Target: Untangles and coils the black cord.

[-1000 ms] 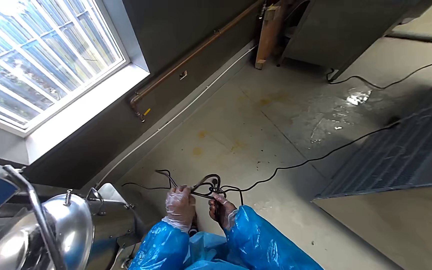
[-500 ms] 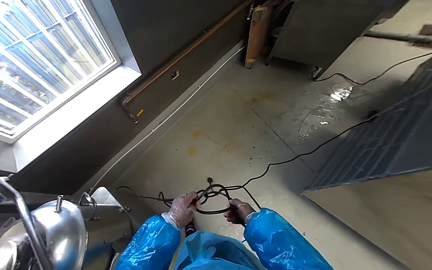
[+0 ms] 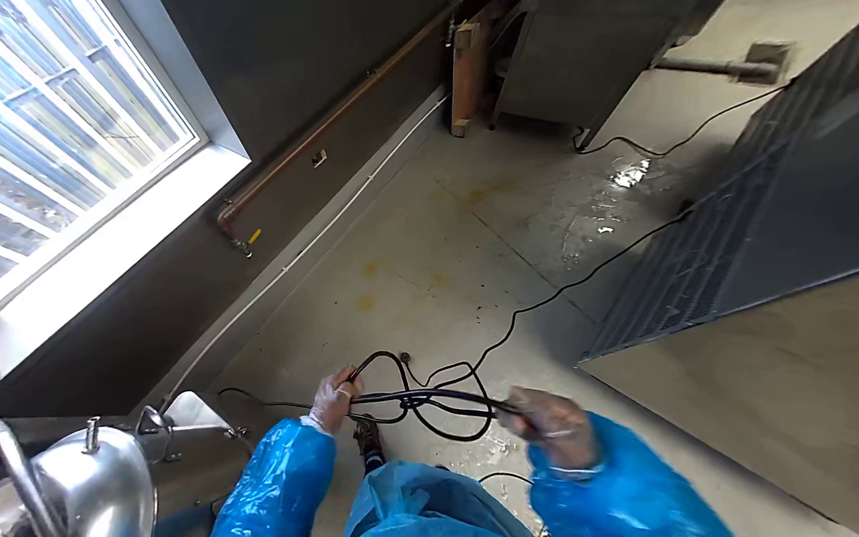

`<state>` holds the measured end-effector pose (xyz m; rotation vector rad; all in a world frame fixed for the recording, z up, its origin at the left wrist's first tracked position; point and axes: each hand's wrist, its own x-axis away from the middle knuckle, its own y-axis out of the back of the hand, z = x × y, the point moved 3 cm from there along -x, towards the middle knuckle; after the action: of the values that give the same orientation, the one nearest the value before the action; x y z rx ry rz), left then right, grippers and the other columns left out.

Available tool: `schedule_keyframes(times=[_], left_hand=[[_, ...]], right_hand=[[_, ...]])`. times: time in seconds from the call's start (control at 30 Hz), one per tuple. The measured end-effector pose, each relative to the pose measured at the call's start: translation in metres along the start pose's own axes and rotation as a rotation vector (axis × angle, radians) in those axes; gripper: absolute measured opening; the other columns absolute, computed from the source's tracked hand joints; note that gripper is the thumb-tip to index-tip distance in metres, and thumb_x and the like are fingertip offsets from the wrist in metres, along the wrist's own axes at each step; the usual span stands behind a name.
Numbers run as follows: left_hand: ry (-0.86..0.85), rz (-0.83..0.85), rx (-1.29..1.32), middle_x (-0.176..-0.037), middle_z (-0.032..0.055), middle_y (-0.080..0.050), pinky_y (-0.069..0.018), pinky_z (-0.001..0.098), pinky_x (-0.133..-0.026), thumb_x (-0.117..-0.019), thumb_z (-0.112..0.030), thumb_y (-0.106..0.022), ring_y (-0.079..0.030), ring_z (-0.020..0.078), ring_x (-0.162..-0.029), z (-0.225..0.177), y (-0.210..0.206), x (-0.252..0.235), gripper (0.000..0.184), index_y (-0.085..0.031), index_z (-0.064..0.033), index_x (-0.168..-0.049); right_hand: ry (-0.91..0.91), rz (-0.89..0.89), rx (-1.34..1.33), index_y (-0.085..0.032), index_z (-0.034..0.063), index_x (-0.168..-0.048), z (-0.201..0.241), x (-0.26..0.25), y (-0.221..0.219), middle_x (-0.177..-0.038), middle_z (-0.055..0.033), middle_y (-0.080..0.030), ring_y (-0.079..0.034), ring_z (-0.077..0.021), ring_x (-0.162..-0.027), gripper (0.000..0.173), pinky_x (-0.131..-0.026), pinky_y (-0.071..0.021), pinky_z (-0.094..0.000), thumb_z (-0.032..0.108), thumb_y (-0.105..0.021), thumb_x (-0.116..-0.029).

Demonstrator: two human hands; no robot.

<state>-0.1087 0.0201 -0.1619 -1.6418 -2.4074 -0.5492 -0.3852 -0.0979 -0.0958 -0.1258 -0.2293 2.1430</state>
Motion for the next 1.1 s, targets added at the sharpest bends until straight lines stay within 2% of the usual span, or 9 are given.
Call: schedule_keyframes(times=[0.2, 0.3, 0.4, 0.5, 0.67, 0.8, 0.9, 1.03, 1.1], left_hand=[[0.003, -0.065, 0.038, -0.077, -0.0008, -0.056, -0.0451, 0.0212, -0.058, -0.0901, -0.005, -0.044, -0.050, 0.0031, -0.061, 0.000, 0.022, -0.004, 0.018, -0.060, 0.0022, -0.096], [0.026, -0.007, 0.042, -0.081, -0.0004, -0.056, -0.0424, 0.0224, -0.059, -0.0896, -0.009, -0.047, -0.049, 0.0035, -0.064, -0.017, -0.006, 0.005, 0.023, -0.062, 0.0033, -0.102], [-0.031, 0.048, 0.159, -0.067, -0.0057, -0.054, -0.0426, 0.0184, -0.054, -0.0894, -0.007, -0.046, -0.049, 0.0005, -0.056, -0.034, -0.046, 0.009, 0.018, -0.061, -0.0001, -0.096], [-0.133, 0.092, 0.134, -0.063, -0.0064, -0.051, -0.0451, 0.0228, -0.059, -0.0885, -0.007, -0.046, -0.049, 0.0028, -0.057, -0.057, -0.066, 0.004, 0.018, -0.062, -0.0017, -0.094], [-0.185, -0.072, 0.062, -0.063, -0.0059, -0.048, -0.0420, 0.0230, -0.057, -0.0904, -0.008, -0.048, -0.047, 0.0028, -0.056, -0.062, -0.048, -0.005, 0.018, -0.063, -0.0026, -0.098], [-0.101, 0.011, 0.184, -0.063, -0.0050, -0.054, -0.0419, 0.0180, -0.053, -0.0944, -0.008, -0.040, -0.048, 0.0005, -0.053, -0.039, -0.044, -0.014, 0.024, -0.062, -0.0001, -0.099], [0.042, 0.042, 0.231, -0.062, -0.0043, -0.051, -0.0397, 0.0171, -0.051, -0.0973, -0.004, -0.035, -0.047, 0.0009, -0.051, 0.003, -0.037, -0.019, 0.027, -0.059, 0.0068, -0.104], [0.060, -0.063, 0.345, -0.057, -0.0079, -0.049, -0.0370, 0.0130, -0.048, -0.0972, -0.001, -0.034, -0.044, -0.0025, -0.047, 0.023, -0.029, -0.019, 0.025, -0.058, 0.0024, -0.097], [0.045, -0.122, 0.329, -0.057, -0.0068, -0.047, -0.0359, 0.0147, -0.049, -0.0992, 0.001, -0.036, -0.041, -0.0014, -0.048, 0.011, -0.030, -0.019, 0.024, -0.060, 0.0041, -0.096]], right_hand=[[-0.112, -0.107, -0.099, -0.068, 0.0258, -0.065, -0.024, -0.013, 0.090, -0.052, 0.0111, -0.058, -0.055, 0.0005, -0.048, 0.040, -0.057, -0.0506, -0.0156, 0.039, -0.056, -0.1009], [-0.258, -0.094, 0.681, -0.071, -0.0057, -0.099, -0.021, -0.015, 0.107, -0.100, -0.0132, -0.073, -0.068, -0.0213, -0.097, 0.021, -0.093, -0.0521, -0.0424, 0.013, -0.062, -0.0993], [0.097, 0.133, 0.929, -0.069, -0.0072, -0.117, -0.009, -0.020, 0.049, -0.122, -0.0240, -0.069, -0.065, -0.0392, -0.118, 0.044, -0.103, -0.0507, -0.0567, 0.030, -0.066, -0.0929], [-0.179, 0.552, 0.880, -0.071, -0.0009, -0.118, -0.004, -0.014, -0.050, -0.109, -0.0208, -0.073, -0.070, -0.0347, -0.105, 0.046, -0.096, -0.0522, -0.0575, 0.040, -0.056, -0.1029], [-0.576, 0.584, -0.055, -0.059, 0.0177, -0.079, 0.001, 0.007, -0.082, -0.060, 0.0140, -0.055, -0.049, 0.0044, -0.047, 0.033, -0.045, -0.0411, -0.0136, 0.025, -0.040, -0.1045], [-0.423, 0.537, -0.353, -0.066, 0.0311, -0.071, 0.048, 0.002, -0.029, -0.055, 0.0190, -0.053, -0.049, 0.0082, -0.047, 0.029, -0.045, -0.0411, -0.0105, 0.045, -0.060, -0.0967], [0.080, 0.627, -0.629, -0.077, 0.0220, -0.099, 0.097, 0.000, 0.047, -0.071, 0.0141, -0.067, -0.064, 0.0031, -0.066, 0.030, -0.065, -0.0542, -0.0155, 0.044, -0.057, -0.1009], [0.417, -0.184, -0.233, -0.052, 0.0271, -0.055, 0.135, 0.018, 0.116, -0.044, 0.0142, -0.043, -0.043, 0.0046, -0.039, 0.045, -0.042, -0.0371, -0.0103, 0.041, -0.058, -0.0976], [0.239, -0.260, 0.275, -0.053, 0.0194, -0.064, 0.118, 0.028, 0.156, -0.054, 0.0099, -0.053, -0.053, 0.0007, -0.051, 0.037, -0.055, -0.0488, -0.0144, 0.029, -0.053, -0.0994]])
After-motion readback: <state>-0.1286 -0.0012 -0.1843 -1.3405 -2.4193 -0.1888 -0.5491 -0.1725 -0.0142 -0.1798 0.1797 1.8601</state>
